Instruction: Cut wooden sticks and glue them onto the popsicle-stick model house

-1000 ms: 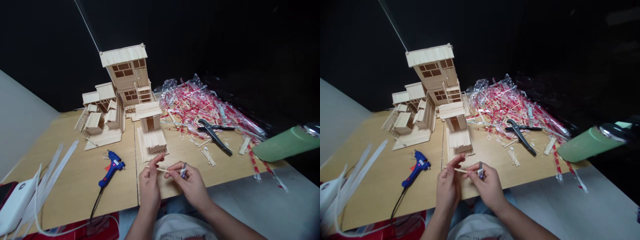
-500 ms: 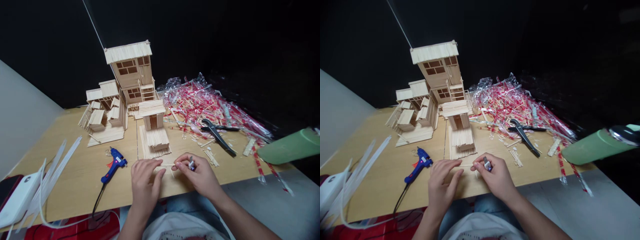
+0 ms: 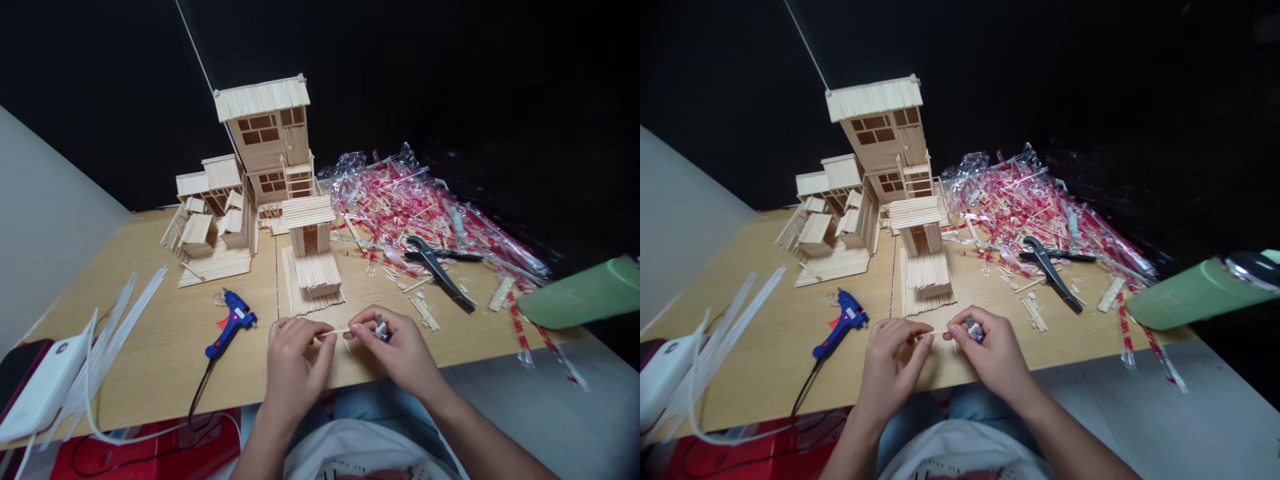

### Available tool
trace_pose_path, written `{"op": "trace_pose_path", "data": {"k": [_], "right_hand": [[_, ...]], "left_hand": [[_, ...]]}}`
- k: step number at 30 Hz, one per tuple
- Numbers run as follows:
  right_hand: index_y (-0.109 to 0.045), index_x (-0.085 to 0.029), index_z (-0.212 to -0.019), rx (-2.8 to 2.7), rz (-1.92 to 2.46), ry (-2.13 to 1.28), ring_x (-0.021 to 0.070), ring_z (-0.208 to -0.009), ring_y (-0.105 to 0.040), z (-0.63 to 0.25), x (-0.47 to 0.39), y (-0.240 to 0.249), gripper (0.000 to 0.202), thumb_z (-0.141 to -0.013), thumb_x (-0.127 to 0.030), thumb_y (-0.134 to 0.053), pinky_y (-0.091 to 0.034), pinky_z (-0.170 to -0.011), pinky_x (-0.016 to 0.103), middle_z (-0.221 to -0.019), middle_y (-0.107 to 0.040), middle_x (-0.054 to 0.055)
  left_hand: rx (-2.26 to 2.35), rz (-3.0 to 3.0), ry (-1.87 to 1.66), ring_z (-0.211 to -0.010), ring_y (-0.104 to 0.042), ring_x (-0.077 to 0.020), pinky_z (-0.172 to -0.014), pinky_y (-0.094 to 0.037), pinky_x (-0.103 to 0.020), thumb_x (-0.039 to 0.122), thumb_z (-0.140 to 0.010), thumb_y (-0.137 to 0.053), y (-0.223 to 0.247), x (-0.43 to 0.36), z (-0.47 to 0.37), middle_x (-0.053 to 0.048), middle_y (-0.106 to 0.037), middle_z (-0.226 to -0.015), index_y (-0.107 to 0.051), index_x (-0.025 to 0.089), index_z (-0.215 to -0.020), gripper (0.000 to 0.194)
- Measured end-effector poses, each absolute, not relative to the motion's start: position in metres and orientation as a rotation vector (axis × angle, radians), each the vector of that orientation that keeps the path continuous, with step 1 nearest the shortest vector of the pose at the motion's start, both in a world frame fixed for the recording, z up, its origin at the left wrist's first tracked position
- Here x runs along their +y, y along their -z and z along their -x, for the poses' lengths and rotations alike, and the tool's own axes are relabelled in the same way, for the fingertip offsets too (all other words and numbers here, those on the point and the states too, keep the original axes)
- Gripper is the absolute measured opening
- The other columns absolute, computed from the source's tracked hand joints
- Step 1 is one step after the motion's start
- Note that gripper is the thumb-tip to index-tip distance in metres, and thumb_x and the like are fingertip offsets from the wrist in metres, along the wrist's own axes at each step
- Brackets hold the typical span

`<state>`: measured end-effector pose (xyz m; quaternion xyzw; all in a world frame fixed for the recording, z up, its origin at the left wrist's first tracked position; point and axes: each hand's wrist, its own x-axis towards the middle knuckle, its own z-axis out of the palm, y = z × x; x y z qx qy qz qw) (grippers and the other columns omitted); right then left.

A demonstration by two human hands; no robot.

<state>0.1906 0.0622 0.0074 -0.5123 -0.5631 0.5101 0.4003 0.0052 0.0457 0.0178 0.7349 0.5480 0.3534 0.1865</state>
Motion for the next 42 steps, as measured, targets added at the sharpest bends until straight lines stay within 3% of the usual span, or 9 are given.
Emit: {"op": "trace_pose_path", "data": {"k": [6, 10, 12, 16, 21, 25, 31, 37, 42], "right_hand": [[-0.065, -0.018, -0.087, -1.296, 1.252, -1.256, 0.0155, -0.060, -0.064, -0.195, 0.066, -0.004, 0.027, -0.087, -0.045, -0.066, -0.044, -0.057, 0.025, -0.074, -0.075, 0.004], [-0.054, -0.019, -0.056, -1.350, 1.391, -1.145, 0.0101, -0.038, -0.043, -0.207, 0.068, 0.000, 0.047, -0.089, -0.052, -0.060, -0.032, -0.044, 0.023, -0.040, -0.050, -0.003], [-0.050, -0.019, -0.051, -1.415, 1.383, -1.159, 0.0097, -0.038, -0.041, -0.208, 0.067, -0.002, 0.053, -0.090, -0.053, -0.057, -0.031, -0.044, 0.023, -0.038, -0.043, -0.004], [-0.066, -0.018, -0.092, -1.360, 1.207, -1.347, 0.0111, -0.047, -0.053, -0.197, 0.061, -0.011, 0.028, -0.087, -0.046, -0.065, -0.038, -0.047, 0.022, -0.059, -0.056, -0.004], [-0.067, -0.017, -0.080, -1.396, 1.192, -1.307, 0.0103, -0.046, -0.054, -0.184, 0.060, -0.019, 0.023, -0.087, -0.039, -0.066, -0.039, -0.045, 0.022, -0.064, -0.062, -0.001], [-0.069, -0.019, -0.083, -1.605, 1.180, -1.140, 0.0130, -0.064, -0.060, -0.180, 0.061, -0.019, 0.017, -0.091, -0.033, -0.063, -0.045, -0.058, 0.022, -0.073, -0.066, 0.001], [-0.047, -0.025, -0.118, -1.414, 1.083, -1.561, 0.0083, -0.050, -0.052, -0.188, 0.056, -0.018, 0.029, -0.099, -0.047, -0.047, -0.043, -0.045, 0.021, -0.089, -0.060, -0.001], [-0.055, -0.020, -0.089, -1.791, 1.095, -1.345, 0.0099, -0.054, -0.046, -0.189, 0.048, -0.033, 0.031, -0.105, -0.037, -0.034, -0.035, -0.053, 0.023, -0.065, -0.051, -0.004], [-0.058, -0.020, -0.091, -1.922, 1.075, -1.173, 0.0119, -0.059, -0.049, -0.181, 0.047, -0.038, 0.028, -0.104, -0.029, -0.034, -0.036, -0.061, 0.024, -0.065, -0.051, -0.004]], "left_hand": [[1.475, -1.635, -1.052, -0.072, -0.062, -0.0181, -0.071, -0.042, -0.031, 0.034, -0.090, -0.060, -0.013, 0.046, -0.008, -0.004, -0.070, -0.074, -0.069, 0.019, -0.082, 0.019], [1.303, -1.202, -1.062, -0.059, -0.057, -0.0140, -0.059, -0.042, -0.025, 0.041, -0.087, -0.063, -0.012, 0.046, -0.008, 0.000, -0.062, -0.061, -0.064, 0.016, -0.081, 0.026], [1.252, -1.141, -1.073, -0.060, -0.057, -0.0133, -0.060, -0.043, -0.023, 0.040, -0.085, -0.066, -0.012, 0.045, -0.009, 0.000, -0.063, -0.061, -0.063, 0.015, -0.082, 0.026], [1.245, -1.166, -1.091, -0.066, -0.060, -0.0140, -0.066, -0.045, -0.024, 0.038, -0.086, -0.066, -0.013, 0.043, -0.014, -0.002, -0.066, -0.067, -0.063, 0.015, -0.085, 0.024], [1.299, -1.388, -1.050, -0.080, -0.062, -0.0172, -0.075, -0.046, -0.027, 0.033, -0.089, -0.062, -0.017, 0.039, -0.016, -0.006, -0.068, -0.082, -0.065, 0.016, -0.089, 0.018], [1.260, -1.443, -1.069, -0.080, -0.062, -0.0155, -0.074, -0.046, -0.025, 0.032, -0.091, -0.060, -0.019, 0.041, -0.016, -0.004, -0.067, -0.084, -0.065, 0.017, -0.099, 0.018], [1.131, -1.047, -1.120, -0.058, -0.055, -0.0095, -0.058, -0.042, -0.020, 0.037, -0.083, -0.071, -0.015, 0.049, -0.013, 0.001, -0.062, -0.062, -0.069, 0.014, -0.088, 0.023], [1.033, -0.910, -1.183, -0.062, -0.057, -0.0086, -0.064, -0.043, -0.020, 0.033, -0.080, -0.075, -0.003, 0.048, -0.012, -0.001, -0.067, -0.066, -0.077, 0.017, -0.087, 0.018], [0.907, -0.863, -1.221, -0.064, -0.057, -0.0096, -0.066, -0.045, -0.021, 0.028, -0.083, -0.073, -0.008, 0.047, -0.016, 0.000, -0.064, -0.064, -0.076, 0.016, -0.078, 0.014]]}}
